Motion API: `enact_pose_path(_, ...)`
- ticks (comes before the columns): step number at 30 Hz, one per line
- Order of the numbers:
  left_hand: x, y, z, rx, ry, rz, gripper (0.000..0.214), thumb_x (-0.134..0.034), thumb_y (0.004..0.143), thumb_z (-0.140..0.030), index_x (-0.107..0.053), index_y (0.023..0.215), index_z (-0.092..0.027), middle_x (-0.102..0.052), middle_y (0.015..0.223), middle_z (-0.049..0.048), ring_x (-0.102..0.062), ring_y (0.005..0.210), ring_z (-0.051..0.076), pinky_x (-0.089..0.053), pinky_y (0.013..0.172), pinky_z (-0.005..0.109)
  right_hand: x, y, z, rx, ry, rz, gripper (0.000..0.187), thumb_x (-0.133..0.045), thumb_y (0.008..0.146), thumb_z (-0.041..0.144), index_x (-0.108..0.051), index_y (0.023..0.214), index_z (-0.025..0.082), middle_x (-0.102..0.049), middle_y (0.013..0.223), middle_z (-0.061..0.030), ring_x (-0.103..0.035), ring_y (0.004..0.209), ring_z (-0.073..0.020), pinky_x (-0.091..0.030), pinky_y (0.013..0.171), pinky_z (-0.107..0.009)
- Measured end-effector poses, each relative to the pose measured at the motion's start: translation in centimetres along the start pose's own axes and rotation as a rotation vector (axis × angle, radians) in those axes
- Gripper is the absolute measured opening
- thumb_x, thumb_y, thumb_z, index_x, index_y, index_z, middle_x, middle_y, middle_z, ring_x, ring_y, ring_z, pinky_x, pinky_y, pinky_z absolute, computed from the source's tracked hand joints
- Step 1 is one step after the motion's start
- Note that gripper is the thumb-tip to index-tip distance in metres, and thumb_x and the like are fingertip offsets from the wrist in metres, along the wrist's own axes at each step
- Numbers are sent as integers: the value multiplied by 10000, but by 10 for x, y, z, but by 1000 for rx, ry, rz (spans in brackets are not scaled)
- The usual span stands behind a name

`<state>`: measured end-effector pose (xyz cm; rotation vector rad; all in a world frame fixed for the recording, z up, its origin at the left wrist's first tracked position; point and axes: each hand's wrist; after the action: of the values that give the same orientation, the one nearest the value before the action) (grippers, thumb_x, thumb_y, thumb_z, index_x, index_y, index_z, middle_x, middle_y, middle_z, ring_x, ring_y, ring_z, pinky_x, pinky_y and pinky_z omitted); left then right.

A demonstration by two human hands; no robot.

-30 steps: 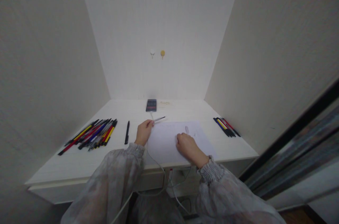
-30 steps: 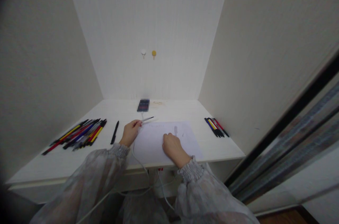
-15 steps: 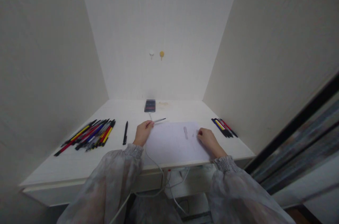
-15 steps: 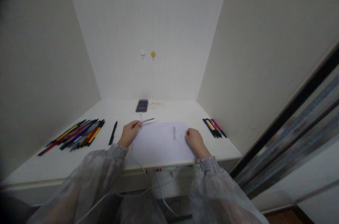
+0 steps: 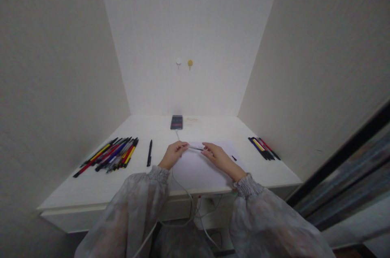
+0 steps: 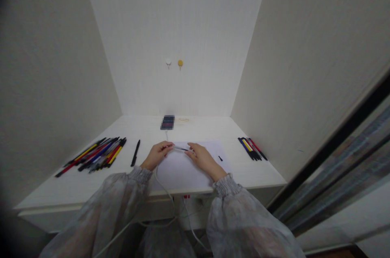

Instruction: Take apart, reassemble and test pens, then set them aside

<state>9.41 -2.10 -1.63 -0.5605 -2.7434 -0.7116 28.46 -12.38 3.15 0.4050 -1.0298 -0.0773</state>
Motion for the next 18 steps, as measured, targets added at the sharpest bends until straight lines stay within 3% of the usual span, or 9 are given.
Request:
enact_pose_path(4,0,-1,2,-26,33,37,265,-509,731,-339,-629,889,-162,-610,822,40,-468,516,76,-405,481,209,-12,-1,6,-75,-88,100,278,-372,847,259,-627,873,149,-653,802,-65,-579,724,-143,-388,681,-232)
enact_pose_path(9,1,-2,-3,-141,201,89,256,-594,682,-332,-637,883,-178,-613,855,47,-524,696,128,-427,651,257,-16,-8,3,-132,-73,74,260,-394,829,261,-631,870,162,-659,753,-47,-576,652,-133,-376,600,-208)
enact_pose_path(14,3,-4,-14,-310,400,147,265,-609,678,-372,-653,890,-218,-618,897,59,-498,889,189,-364,809,334,-22,-12,14,-159,-98,88,266,-395,825,280,-632,893,180,-666,744,-46,-586,653,-138,-368,586,-207)
enact_pose_path(18,4,-4,-14,-361,471,207,195,-572,723,-343,-660,870,-251,-634,895,46,-499,896,189,-317,836,351,-26,-16,22,-154,-130,86,273,-384,831,294,-628,891,187,-665,747,-47,-589,669,-141,-360,585,-206)
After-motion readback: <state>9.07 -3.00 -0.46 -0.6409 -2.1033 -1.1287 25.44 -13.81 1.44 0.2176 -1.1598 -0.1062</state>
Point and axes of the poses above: each hand's wrist, its own y-axis towards the middle knuckle, its own x-axis out of the back of the hand, z = x × y
